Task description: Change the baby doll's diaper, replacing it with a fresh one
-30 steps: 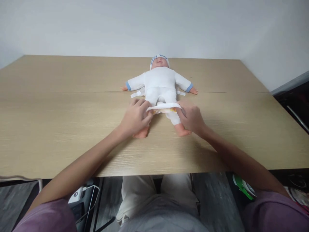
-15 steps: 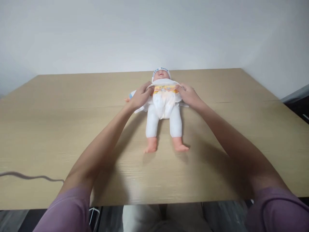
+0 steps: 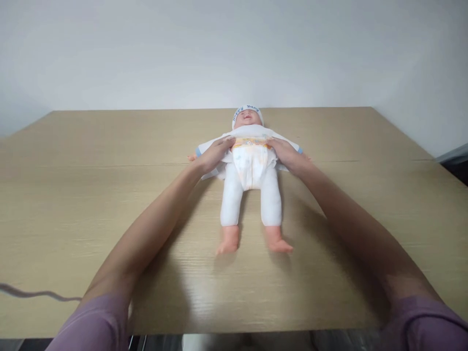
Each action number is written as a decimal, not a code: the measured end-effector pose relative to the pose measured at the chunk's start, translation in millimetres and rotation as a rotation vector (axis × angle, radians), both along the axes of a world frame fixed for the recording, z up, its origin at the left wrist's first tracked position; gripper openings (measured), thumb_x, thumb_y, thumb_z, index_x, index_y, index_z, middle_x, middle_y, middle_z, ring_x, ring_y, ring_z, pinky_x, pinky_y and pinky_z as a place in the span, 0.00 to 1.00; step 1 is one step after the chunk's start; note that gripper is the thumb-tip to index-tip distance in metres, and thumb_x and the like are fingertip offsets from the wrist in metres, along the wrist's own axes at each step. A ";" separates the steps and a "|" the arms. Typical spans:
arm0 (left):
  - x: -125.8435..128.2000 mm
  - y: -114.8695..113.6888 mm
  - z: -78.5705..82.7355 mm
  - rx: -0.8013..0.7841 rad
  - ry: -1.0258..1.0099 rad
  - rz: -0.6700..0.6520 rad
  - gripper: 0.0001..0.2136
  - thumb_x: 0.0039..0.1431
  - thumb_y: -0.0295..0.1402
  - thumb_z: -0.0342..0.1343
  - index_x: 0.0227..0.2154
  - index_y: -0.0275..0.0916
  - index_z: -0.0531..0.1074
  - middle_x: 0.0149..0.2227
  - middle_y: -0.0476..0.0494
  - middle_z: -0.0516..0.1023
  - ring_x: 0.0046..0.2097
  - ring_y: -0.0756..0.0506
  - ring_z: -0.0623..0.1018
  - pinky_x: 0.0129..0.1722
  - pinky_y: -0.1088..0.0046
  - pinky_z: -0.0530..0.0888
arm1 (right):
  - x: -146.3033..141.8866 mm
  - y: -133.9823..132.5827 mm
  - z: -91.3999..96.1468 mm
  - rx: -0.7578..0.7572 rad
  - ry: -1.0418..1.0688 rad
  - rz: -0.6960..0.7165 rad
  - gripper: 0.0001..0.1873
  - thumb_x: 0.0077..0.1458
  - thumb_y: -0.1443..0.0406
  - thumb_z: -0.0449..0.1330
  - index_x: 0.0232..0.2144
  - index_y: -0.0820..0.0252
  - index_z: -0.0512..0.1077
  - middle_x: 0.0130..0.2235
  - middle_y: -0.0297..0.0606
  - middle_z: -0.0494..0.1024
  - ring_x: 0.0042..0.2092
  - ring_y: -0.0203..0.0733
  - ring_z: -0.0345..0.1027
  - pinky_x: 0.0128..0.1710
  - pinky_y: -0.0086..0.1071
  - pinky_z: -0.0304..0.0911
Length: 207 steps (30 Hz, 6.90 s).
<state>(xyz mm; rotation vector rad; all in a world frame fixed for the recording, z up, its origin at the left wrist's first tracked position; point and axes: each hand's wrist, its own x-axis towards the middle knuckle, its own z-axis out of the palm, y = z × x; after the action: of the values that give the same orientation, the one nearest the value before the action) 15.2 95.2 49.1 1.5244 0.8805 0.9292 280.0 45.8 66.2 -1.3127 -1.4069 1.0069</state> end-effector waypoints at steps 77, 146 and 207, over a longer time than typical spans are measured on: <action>78.2 -133.8 41.0 0.771 0.895 0.115 0.24 0.59 0.51 0.70 0.55 0.50 0.81 0.71 0.39 0.73 0.70 0.20 0.64 0.64 0.30 0.68 | -5.0 -94.7 -14.2 0.001 0.039 0.048 0.30 0.52 0.36 0.71 0.32 0.53 0.70 0.33 0.33 0.75 0.36 0.40 0.70 0.36 0.34 0.70; 9.1 -111.0 12.6 0.243 -0.039 0.193 0.30 0.72 0.64 0.55 0.28 0.41 0.69 0.28 0.48 0.68 0.33 0.47 0.69 0.36 0.68 0.68 | -82.7 -98.3 59.4 0.193 -0.690 0.184 0.23 0.72 0.59 0.58 0.25 0.54 0.58 0.26 0.31 0.66 0.32 0.40 0.58 0.36 0.39 0.48; -25.8 -238.3 28.9 0.717 0.653 -0.219 0.17 0.78 0.46 0.52 0.41 0.45 0.82 0.42 0.40 0.86 0.47 0.35 0.74 0.55 0.52 0.65 | -29.8 -247.3 28.3 0.256 -0.547 0.374 0.01 0.69 0.62 0.63 0.42 0.50 0.74 0.43 0.35 0.84 0.42 0.46 0.80 0.45 0.42 0.74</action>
<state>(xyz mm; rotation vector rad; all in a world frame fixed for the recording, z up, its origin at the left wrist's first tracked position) -10.6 -143.1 78.0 2.5779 0.8314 0.6016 250.2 -201.5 94.5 -1.2042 -2.1807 0.6847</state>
